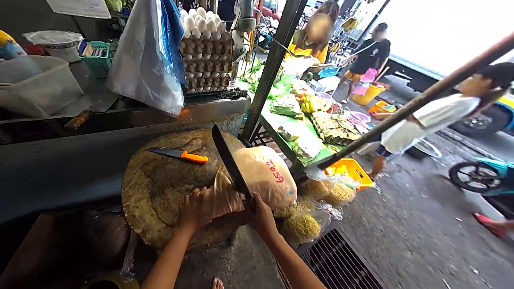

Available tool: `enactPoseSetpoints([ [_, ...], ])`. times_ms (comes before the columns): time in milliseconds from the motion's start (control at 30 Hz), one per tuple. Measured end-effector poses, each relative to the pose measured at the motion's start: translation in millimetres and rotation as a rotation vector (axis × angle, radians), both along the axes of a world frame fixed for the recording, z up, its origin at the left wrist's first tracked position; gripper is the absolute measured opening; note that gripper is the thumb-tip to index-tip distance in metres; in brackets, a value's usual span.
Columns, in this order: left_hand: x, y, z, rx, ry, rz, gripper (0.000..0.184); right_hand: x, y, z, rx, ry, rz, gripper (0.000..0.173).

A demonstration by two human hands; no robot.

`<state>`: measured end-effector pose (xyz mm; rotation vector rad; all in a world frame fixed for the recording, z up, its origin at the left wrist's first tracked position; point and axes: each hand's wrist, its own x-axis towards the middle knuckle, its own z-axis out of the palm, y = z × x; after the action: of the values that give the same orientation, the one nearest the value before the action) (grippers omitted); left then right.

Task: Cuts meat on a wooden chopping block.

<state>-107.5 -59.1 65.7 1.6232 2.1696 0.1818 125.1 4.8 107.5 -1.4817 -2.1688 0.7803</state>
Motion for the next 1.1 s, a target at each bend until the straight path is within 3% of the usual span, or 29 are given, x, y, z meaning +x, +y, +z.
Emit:
enactPoseSetpoints([
  [133,-3.9,-5.0,-7.2,0.125,-0.016,-0.001,0.117,-2.9,-4.5,9.9,0.066,0.029,0.010,0.043],
  [300,-0.3,-0.3,6.6,-0.052,-0.050,0.041,0.116,-21.6,-2.2,35.0,0.252,0.078,0.030,0.042],
  [500,-3.0,4.6,1.3,-0.066,-0.062,0.062,0.117,-24.2,15.4,8.5,-0.104,-0.168,-0.001,0.048],
  [733,-10.4,7.5,-3.1,-0.036,-0.037,0.011,0.120,-29.1,13.6,1.6,-0.094,-0.165,-0.027,0.043],
  [900,1.5,5.5,1.0,-0.114,-0.007,0.135,0.123,-22.8,13.3,-8.6,-0.079,-0.096,-0.024,0.045],
  [1000,4.3,5.2,2.8,-0.115,0.006,0.164,0.118,-19.7,10.7,8.6,-0.007,-0.036,-0.011,0.045],
  [1100,3.0,9.4,1.0,-0.151,0.015,0.154,0.117,-24.5,2.9,52.0,0.251,0.151,0.003,0.039],
])
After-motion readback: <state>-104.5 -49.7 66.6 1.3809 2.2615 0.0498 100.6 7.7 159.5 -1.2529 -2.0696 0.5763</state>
